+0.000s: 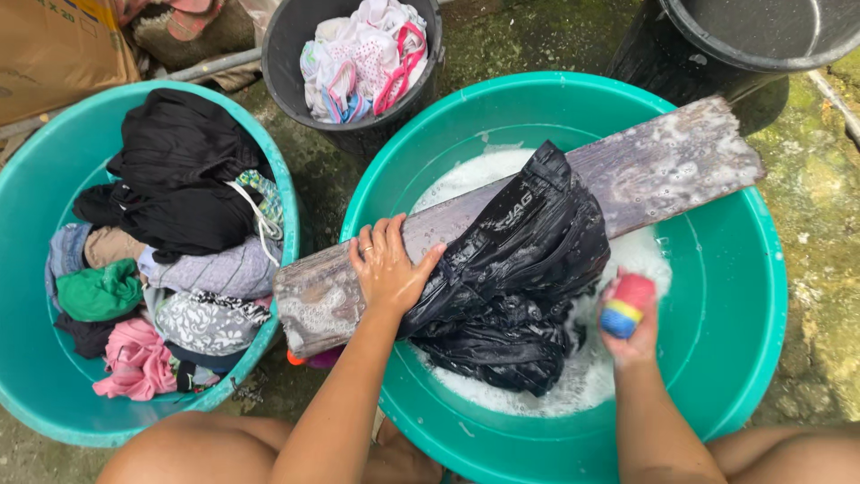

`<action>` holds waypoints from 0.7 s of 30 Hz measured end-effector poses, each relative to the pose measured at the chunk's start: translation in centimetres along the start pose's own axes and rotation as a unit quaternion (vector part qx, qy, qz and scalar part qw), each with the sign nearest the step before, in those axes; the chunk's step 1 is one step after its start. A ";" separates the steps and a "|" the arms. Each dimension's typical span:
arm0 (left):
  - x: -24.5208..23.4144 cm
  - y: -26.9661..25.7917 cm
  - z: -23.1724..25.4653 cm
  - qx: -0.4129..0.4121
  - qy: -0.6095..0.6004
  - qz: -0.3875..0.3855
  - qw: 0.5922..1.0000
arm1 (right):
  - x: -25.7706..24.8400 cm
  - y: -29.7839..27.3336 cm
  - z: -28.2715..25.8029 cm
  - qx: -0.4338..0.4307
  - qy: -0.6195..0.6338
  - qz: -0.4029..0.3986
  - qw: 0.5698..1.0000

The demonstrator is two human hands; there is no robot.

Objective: The person scrubs several items of clothing by hand in green basins, using a wooden washboard and a brush to clean a green shirt and a pair of dark pants.

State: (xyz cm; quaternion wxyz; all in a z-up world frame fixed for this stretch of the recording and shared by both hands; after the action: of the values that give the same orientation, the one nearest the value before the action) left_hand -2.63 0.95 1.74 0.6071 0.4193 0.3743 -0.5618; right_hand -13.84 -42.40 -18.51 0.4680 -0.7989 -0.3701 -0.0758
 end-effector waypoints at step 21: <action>0.0 -9.7 0.7 0.007 0.031 -0.122 0.992 | 26.4 -17.2 2.1 -0.559 -0.786 -0.045 0.260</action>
State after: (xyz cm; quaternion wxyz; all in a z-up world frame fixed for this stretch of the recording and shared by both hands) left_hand -12.28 0.16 1.17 0.5196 0.3918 0.4371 -0.6209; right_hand -6.87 -22.05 4.60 -0.6191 -0.5119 -0.4579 0.3808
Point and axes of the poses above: each hand's wrist, its own y-axis towards the middle knuckle, its own x-axis out of the palm, z = x × y, the point moved 4 cm from there along y, towards the middle knuckle, and after that the axes turned 2 degrees about y, right-handed, at the moved point
